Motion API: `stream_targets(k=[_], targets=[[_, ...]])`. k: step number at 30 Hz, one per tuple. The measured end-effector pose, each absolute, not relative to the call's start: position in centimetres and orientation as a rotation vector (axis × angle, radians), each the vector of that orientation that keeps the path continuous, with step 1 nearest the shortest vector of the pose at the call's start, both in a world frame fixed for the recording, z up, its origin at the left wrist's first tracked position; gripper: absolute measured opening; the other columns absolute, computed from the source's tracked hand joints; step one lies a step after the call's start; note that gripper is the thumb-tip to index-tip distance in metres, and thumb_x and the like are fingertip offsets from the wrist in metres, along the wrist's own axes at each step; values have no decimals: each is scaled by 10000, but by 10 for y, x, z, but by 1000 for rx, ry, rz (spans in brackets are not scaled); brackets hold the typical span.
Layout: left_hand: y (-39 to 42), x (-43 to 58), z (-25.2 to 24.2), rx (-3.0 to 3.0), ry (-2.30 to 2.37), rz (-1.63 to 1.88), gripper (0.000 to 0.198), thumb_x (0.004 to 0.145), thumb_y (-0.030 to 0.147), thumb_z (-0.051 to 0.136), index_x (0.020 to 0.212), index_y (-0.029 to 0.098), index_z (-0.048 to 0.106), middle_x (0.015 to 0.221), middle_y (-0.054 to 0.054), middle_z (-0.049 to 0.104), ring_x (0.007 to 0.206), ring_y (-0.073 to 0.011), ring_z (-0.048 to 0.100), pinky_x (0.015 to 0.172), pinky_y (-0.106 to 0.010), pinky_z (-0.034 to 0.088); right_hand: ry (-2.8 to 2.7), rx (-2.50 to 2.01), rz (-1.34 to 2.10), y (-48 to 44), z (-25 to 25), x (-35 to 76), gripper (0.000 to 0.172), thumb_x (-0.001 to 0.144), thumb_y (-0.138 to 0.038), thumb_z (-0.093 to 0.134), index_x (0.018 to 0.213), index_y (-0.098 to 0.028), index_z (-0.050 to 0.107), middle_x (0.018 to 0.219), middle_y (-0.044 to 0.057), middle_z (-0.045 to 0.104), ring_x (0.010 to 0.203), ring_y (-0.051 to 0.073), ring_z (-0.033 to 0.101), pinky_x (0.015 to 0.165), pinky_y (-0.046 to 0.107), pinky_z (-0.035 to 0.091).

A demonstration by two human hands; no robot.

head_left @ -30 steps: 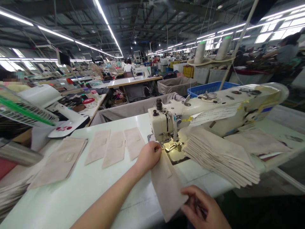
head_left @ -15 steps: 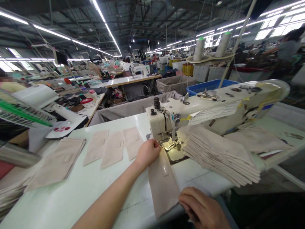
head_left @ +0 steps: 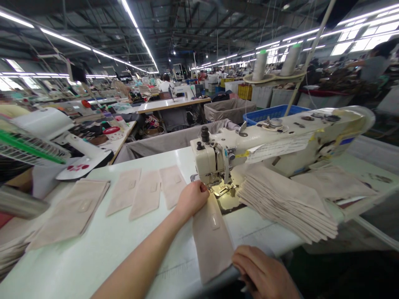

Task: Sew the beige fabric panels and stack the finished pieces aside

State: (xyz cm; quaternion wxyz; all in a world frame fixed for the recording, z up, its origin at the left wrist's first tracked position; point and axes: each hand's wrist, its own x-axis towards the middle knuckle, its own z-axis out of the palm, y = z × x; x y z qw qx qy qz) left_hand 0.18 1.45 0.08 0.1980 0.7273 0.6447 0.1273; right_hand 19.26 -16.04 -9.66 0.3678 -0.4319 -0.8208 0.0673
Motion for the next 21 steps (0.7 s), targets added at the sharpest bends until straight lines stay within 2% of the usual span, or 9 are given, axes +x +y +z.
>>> stream_targets(k=[9,12,15,17,19,21], targets=[[19,2,2,2050,1835,310,149,806,205,549,689,171,634,663,-40,635,609,-175,565,527,-264,283,-2117,-1145,195,-157,-90,191,309,789,-43,376,927,-250,559,855,24,663,728,180,617,598,245,437],[12,0,5,2097,1811,326,158,857,225,542,755,171,650,771,-59,674,696,-193,610,584,-268,361,-2136,-1148,198,-155,-88,190,322,762,-38,391,932,-256,557,853,15,661,723,184,615,580,253,424],[3,-14,9,2301,1864,369,245,967,268,449,930,152,661,981,-110,677,912,-238,627,769,-308,453,-2189,-1160,196,-155,-84,191,356,736,-31,406,964,-250,571,906,24,684,746,195,630,580,262,445],[-4,-29,11,2458,1999,249,291,998,246,390,1003,120,652,1031,-145,653,1001,-275,609,851,-357,474,-2211,-1139,147,-155,-80,192,402,726,-19,402,1013,-234,584,987,42,712,754,197,644,569,265,460],[-12,-44,13,2498,2152,28,282,983,198,392,994,89,652,1005,-171,646,997,-313,612,824,-400,507,-2228,-1104,90,-156,-73,194,445,715,-6,398,1054,-213,599,1053,59,729,752,196,655,564,267,479],[-27,-53,13,2523,2181,-21,260,959,162,411,968,81,658,987,-183,654,962,-330,629,782,-435,539,-2275,-1088,87,-156,-64,197,465,710,-3,410,1076,-202,618,1080,66,738,761,194,665,583,265,505]])
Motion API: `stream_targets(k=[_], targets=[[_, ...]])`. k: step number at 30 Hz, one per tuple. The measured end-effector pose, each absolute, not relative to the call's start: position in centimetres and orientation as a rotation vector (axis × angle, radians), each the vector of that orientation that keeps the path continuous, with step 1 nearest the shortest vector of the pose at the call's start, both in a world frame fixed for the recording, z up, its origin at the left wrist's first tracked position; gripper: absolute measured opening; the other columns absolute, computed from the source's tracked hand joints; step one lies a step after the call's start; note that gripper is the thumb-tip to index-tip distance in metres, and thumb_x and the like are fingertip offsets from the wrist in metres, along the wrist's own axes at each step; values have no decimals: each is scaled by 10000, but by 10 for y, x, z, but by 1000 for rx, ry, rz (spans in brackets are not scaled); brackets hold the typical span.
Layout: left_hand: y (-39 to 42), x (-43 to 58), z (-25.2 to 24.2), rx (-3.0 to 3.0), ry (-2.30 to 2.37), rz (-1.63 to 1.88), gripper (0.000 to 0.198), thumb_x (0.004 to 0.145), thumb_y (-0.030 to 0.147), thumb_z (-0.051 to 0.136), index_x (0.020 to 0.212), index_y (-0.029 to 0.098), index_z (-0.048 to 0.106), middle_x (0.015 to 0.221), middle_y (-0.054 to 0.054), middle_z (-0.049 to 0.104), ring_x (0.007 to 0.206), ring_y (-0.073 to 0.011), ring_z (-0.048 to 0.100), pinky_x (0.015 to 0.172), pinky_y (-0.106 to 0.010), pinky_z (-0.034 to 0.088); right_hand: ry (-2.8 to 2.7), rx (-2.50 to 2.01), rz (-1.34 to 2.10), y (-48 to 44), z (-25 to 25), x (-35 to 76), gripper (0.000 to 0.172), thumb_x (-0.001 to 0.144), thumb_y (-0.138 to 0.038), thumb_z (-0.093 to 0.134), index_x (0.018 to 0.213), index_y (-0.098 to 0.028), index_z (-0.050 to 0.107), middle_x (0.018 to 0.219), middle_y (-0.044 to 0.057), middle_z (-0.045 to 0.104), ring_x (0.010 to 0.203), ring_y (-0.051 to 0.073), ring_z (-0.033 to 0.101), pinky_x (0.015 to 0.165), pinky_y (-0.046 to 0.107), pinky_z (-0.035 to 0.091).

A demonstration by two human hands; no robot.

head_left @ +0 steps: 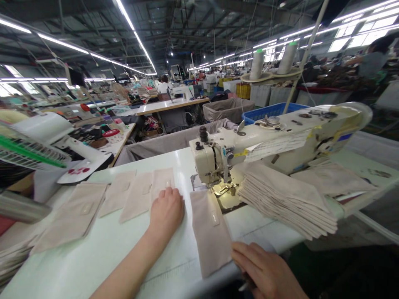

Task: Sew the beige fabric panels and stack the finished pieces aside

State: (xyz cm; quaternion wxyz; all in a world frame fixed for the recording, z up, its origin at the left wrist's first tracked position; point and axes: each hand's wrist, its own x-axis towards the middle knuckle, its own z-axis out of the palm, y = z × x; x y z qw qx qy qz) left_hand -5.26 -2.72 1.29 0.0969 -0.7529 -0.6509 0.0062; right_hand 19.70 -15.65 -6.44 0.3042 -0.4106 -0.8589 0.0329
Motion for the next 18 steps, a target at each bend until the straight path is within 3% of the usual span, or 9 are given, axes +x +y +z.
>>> stream_targets(k=[3,6,11,18], targets=[[-65,-50,4,-2557,-1514,-359,256,964,164,424,1054,123,660,1068,-161,680,982,-283,646,853,-443,564,-2336,-1115,150,-157,-53,200,473,710,-19,458,1099,-215,642,1093,58,743,793,194,677,619,257,531],[-108,-36,-17,-2922,-873,-625,297,963,173,453,1202,169,629,1160,-126,697,1103,-232,641,945,-364,564,-2333,-1150,196,-156,-46,199,487,710,-33,490,1122,-236,654,1078,46,748,814,193,684,641,251,540],[-135,-27,-41,-2901,-752,-590,326,1001,204,445,1278,117,593,1175,-121,718,1112,-231,663,943,-345,589,-2320,-1177,238,-153,-41,194,499,672,-27,474,1093,-223,659,1074,54,745,837,191,689,660,244,549],[-123,-28,-31,-2895,-722,-566,338,1007,177,401,1265,94,602,1208,-108,714,1098,-254,680,927,-357,608,-2325,-1210,285,-148,-41,192,551,622,-14,434,1098,-190,650,1106,71,731,911,218,695,697,283,572]])
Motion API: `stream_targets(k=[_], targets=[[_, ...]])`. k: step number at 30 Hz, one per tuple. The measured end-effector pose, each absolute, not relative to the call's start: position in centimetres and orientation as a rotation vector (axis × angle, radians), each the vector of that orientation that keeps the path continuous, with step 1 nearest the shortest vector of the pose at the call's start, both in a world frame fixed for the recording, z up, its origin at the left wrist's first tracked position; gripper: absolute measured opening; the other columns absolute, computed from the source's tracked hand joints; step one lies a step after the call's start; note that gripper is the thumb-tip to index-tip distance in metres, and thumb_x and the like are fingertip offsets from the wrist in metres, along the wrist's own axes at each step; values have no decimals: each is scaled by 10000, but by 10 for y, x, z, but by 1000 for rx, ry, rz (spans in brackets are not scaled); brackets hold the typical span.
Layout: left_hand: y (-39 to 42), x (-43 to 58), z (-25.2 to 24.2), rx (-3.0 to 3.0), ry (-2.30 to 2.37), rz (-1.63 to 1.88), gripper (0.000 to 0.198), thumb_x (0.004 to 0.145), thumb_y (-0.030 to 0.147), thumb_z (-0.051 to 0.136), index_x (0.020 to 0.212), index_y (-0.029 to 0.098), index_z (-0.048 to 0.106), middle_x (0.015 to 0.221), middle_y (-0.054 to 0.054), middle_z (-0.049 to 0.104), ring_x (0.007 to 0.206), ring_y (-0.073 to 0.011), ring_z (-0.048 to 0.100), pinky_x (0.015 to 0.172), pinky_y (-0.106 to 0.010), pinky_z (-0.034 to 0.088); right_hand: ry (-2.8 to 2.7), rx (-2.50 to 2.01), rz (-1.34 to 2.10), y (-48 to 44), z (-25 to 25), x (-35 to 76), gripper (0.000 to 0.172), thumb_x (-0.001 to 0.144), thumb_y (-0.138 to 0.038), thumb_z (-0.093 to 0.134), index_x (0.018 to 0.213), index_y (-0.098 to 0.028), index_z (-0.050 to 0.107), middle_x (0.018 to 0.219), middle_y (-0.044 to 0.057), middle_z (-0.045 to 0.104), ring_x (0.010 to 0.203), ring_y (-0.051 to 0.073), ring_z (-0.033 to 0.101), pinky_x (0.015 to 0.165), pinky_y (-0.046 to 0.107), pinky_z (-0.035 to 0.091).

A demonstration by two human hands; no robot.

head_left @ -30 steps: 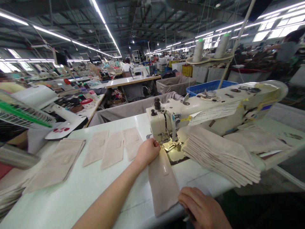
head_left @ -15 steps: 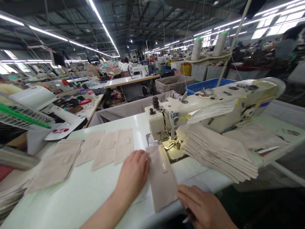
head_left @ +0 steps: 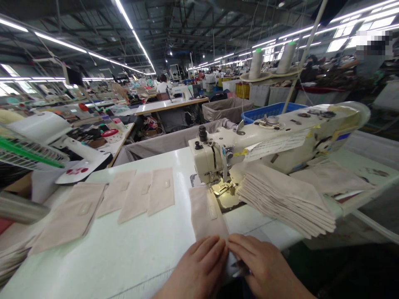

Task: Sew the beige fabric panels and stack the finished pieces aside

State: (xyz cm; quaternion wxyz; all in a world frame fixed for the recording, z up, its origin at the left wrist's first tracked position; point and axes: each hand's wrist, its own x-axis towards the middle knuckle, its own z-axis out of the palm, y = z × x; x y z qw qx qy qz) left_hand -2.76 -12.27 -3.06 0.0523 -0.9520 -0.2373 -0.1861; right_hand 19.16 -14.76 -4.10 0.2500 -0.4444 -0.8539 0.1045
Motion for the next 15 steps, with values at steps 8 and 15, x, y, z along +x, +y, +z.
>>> stream_targets(k=[8,15], targets=[[-114,-27,-15,-2995,-768,-467,378,966,162,478,1324,82,570,1281,-140,668,1199,-283,620,1010,-407,575,-2285,-1267,347,-136,-40,187,542,624,3,413,1062,-201,658,1165,72,716,998,238,693,807,354,591],[-103,-28,-12,-3028,-797,-459,356,969,180,511,1311,107,574,1273,-133,661,1177,-287,616,979,-443,587,-2169,-1231,201,-128,-24,193,538,670,19,410,1093,-193,665,1127,68,735,933,196,718,784,293,586]])
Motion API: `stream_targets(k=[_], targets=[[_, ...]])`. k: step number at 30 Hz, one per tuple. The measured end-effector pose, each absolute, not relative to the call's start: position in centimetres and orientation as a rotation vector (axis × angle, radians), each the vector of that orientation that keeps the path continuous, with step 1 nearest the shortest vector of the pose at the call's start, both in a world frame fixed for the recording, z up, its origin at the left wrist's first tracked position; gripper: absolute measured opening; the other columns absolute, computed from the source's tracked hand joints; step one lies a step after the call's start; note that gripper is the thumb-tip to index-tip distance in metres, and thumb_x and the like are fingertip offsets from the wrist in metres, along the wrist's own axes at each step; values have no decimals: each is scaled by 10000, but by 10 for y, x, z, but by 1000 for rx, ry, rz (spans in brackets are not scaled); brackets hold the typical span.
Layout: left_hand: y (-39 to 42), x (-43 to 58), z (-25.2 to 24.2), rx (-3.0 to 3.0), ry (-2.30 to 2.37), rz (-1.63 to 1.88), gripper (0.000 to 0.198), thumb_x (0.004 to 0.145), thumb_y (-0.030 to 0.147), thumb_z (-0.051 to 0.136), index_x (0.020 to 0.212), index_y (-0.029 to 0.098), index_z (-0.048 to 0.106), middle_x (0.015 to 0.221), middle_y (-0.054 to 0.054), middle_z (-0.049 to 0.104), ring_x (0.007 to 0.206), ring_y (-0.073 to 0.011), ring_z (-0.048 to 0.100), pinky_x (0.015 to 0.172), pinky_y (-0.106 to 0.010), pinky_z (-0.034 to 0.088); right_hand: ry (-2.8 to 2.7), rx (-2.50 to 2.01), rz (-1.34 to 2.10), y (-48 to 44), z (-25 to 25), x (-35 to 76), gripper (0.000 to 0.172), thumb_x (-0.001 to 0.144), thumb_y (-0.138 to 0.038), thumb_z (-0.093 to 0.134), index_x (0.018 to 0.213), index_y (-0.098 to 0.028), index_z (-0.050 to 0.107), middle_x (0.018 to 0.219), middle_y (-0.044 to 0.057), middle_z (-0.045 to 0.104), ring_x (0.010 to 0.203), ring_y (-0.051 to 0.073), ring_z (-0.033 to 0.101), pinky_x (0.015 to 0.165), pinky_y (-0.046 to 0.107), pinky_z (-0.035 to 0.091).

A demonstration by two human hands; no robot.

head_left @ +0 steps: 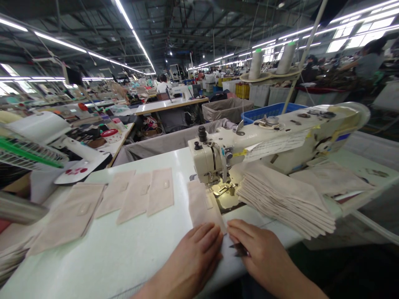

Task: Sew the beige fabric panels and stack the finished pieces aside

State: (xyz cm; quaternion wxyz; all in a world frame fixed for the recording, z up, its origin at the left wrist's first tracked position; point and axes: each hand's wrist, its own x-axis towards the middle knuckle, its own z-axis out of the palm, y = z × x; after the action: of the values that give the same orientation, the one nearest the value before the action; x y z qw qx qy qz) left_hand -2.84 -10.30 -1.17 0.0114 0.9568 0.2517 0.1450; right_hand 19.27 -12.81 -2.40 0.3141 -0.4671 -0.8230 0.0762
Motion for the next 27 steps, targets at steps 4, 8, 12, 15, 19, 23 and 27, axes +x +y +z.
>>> stream_targets(k=[4,8,12,15,19,23,27], targets=[[-96,-29,-9,2978,785,453,330,977,183,505,1288,100,577,1263,-137,660,1169,-282,616,971,-442,589,-1909,-1233,-109,-121,3,223,188,920,-110,522,1041,-202,631,1013,50,736,877,168,712,802,263,538],[-88,-30,-8,2981,799,432,327,984,189,493,1290,105,571,1249,-138,664,1164,-279,617,961,-445,593,-1750,-1476,-413,-109,32,269,142,966,-278,528,949,-219,656,979,23,743,829,174,705,750,279,503],[-80,-31,-9,2984,805,421,343,981,187,497,1308,101,553,1267,-137,653,1172,-281,608,967,-434,586,-1710,-2016,-391,-89,48,309,318,965,-421,429,965,-247,695,1034,41,747,825,259,699,666,359,474],[-75,-31,-8,2967,820,399,337,985,187,485,1304,103,554,1268,-135,650,1165,-278,606,973,-422,578,-1778,-2326,-73,-73,50,328,407,957,-512,407,1037,-250,707,1008,97,752,912,326,690,717,397,462],[-67,-31,-7,2937,829,402,307,993,187,460,1270,111,569,1239,-131,657,1143,-273,611,954,-425,580,-1824,-2374,208,-60,46,337,478,946,-605,396,1030,-265,720,996,105,759,952,340,690,765,403,459],[-59,-33,-9,2925,830,411,318,998,184,451,1292,118,552,1233,-127,655,1162,-267,599,966,-421,570,-1838,-2338,221,-56,42,338,472,946,-582,408,1078,-241,707,1071,111,748,973,329,688,772,391,455],[-52,-34,-8,2932,817,432,307,1003,184,435,1277,120,557,1220,-136,658,1157,-270,609,959,-418,574,-1830,-2324,237,-52,39,340,513,939,-604,401,1090,-223,709,1034,131,751,946,346,689,746,400,451]])
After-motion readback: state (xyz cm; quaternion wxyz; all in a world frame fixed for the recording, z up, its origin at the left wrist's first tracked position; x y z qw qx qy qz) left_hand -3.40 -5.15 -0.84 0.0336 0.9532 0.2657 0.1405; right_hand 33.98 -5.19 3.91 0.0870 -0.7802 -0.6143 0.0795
